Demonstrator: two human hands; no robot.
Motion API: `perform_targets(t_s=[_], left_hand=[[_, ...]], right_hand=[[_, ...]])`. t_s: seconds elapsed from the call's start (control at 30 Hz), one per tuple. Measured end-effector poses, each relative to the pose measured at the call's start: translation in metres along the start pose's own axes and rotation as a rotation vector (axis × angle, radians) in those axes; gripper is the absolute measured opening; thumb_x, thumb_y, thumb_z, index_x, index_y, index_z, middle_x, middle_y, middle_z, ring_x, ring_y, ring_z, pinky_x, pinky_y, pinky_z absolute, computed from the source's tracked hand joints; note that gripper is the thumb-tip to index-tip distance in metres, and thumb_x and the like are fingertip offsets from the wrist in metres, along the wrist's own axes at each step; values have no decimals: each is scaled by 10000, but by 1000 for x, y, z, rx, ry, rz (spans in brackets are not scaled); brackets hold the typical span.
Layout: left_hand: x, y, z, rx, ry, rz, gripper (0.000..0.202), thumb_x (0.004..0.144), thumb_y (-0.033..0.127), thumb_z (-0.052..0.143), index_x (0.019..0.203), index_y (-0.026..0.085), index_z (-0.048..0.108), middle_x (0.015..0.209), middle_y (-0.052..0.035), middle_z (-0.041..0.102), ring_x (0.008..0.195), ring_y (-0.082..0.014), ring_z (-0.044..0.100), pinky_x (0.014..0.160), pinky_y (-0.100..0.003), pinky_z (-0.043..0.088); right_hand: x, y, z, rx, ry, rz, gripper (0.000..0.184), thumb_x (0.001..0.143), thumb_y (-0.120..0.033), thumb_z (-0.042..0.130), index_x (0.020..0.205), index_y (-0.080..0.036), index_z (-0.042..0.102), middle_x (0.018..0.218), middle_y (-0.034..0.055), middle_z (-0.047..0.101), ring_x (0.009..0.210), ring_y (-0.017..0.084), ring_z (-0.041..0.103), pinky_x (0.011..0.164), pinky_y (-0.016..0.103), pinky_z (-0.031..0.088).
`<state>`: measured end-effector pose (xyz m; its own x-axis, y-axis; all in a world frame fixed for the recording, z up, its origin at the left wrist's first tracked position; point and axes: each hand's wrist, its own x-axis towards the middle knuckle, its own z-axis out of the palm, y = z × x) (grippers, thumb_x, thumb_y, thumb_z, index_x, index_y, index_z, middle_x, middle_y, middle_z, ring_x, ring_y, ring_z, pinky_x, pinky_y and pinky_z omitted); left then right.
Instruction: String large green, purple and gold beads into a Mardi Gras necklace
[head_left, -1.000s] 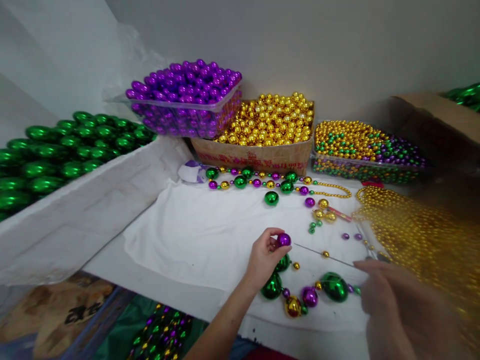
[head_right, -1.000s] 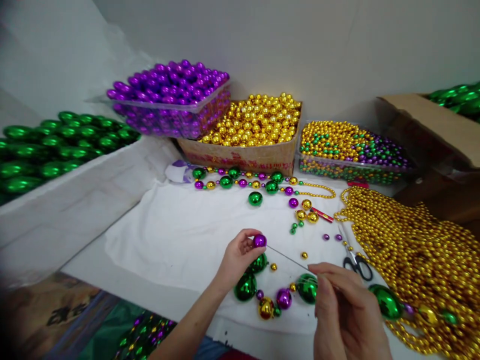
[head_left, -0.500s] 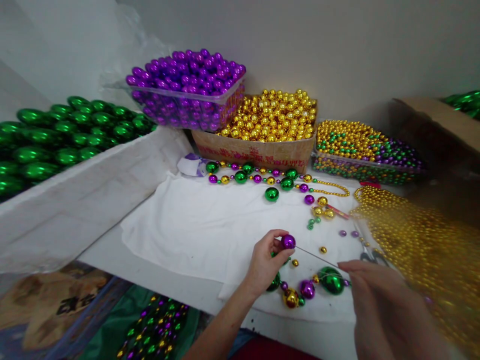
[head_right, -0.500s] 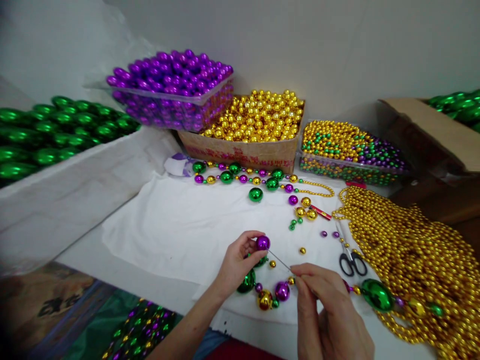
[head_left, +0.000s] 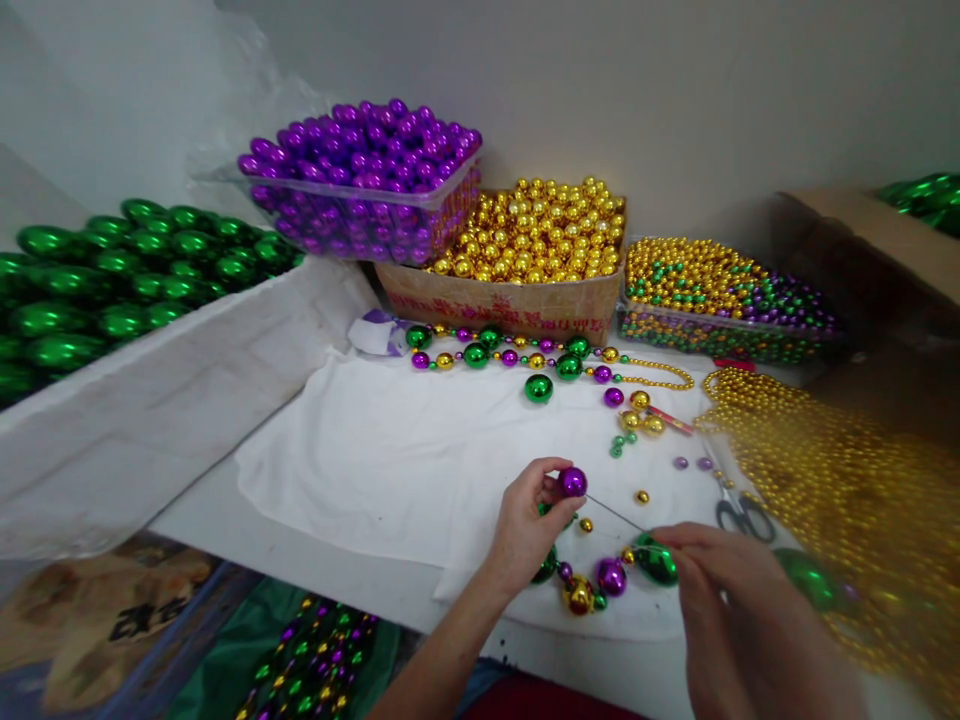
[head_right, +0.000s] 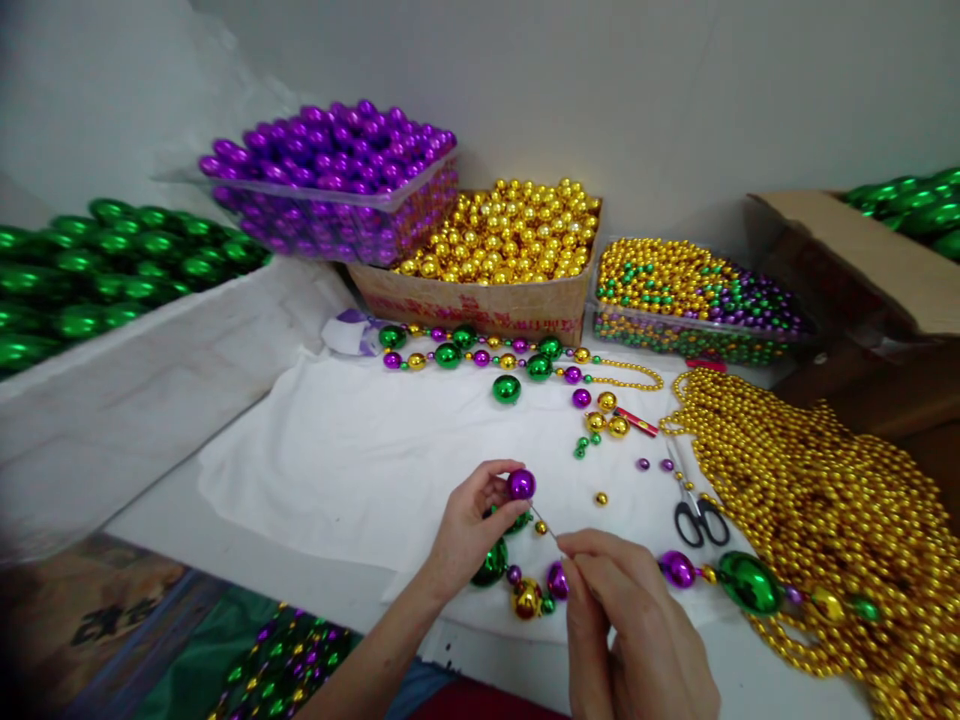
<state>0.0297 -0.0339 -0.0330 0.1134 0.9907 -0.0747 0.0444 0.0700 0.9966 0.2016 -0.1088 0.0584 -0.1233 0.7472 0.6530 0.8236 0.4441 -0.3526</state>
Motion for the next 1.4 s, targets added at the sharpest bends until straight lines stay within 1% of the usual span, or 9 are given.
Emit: perform_targets(t_s=[0.2, 0.43, 0.8, 0.9, 1.0, 1.1, 1.17, 1.3, 1.4], left_hand=[[0, 0, -1, 19, -5, 14, 366, 733, 220, 711, 1083, 182, 612, 830, -16, 635, 747, -139, 591, 699, -246, 481], [-2, 4, 0, 48, -13, 33, 346, 738, 203, 699, 1072, 180, 610, 845, -22, 639, 760, -146, 595, 703, -252, 481], [-3, 9, 2, 75, -24, 46, 339, 741, 189, 696, 1069, 175, 612, 867, -32, 648, 766, -154, 595, 717, -269, 490], [-4, 15, 6, 73, 0, 80, 350, 741, 138, 682, 1080, 187, 609, 958, -45, 648, 807, -156, 602, 740, -270, 502], [-5, 26, 13, -14, 25, 147, 334, 767, 134, 661, 1090, 202, 609, 1100, -69, 621, 939, -181, 610, 778, -272, 519], [-5, 38, 24, -179, 16, 179, 246, 821, 184, 628, 1066, 188, 618, 1163, -95, 605, 1062, -214, 593, 854, -300, 511], [-3, 43, 33, -335, 22, 132, 191, 835, 226, 628, 1017, 168, 617, 1124, -102, 622, 1081, -231, 598, 883, -326, 502], [4, 45, 47, -680, 119, -57, 195, 814, 305, 666, 884, 159, 557, 917, -54, 643, 935, -215, 660, 798, -333, 526], [10, 43, 51, -759, 229, -117, 252, 764, 306, 714, 862, 168, 528, 775, 4, 606, 763, -154, 651, 712, -285, 518]], right_hand=[[5, -7, 5, -23, -12, -20, 119, 922, -220, 493, 996, -219, 586, 897, 47, 713, 748, 134, 693, 593, 195, 534], [11, -14, 23, 91, 0, -42, 128, 916, -143, 474, 965, -176, 588, 885, 69, 689, 799, 122, 670, 699, 191, 516], [3, -2, 46, 97, -44, -83, 172, 904, -98, 459, 1019, -161, 570, 933, 85, 676, 820, 140, 665, 667, 216, 511], [-6, 5, 58, 74, -61, -67, 184, 907, -111, 469, 1035, -161, 590, 974, 86, 663, 809, 138, 657, 660, 219, 503], [-13, 10, 68, 109, 2, 123, 149, 915, -178, 498, 992, -174, 626, 979, 82, 637, 833, 146, 636, 694, 238, 488], [-15, 15, 74, 284, 112, 418, 142, 900, -276, 546, 891, -172, 642, 846, 50, 612, 772, 148, 592, 671, 256, 463], [-16, 20, 77, 418, 184, 665, 179, 863, -341, 601, 835, -169, 645, 748, 22, 587, 681, 133, 547, 584, 241, 424], [-18, 35, 81, 855, 328, 1128, 259, 749, -402, 721, 830, -171, 635, 625, -45, 488, 501, 66, 384, 441, 205, 284], [-20, 44, 85, 1063, 312, 1206, 317, 702, -441, 742, 816, -176, 610, 651, -57, 472, 482, 43, 331, 437, 195, 263]])
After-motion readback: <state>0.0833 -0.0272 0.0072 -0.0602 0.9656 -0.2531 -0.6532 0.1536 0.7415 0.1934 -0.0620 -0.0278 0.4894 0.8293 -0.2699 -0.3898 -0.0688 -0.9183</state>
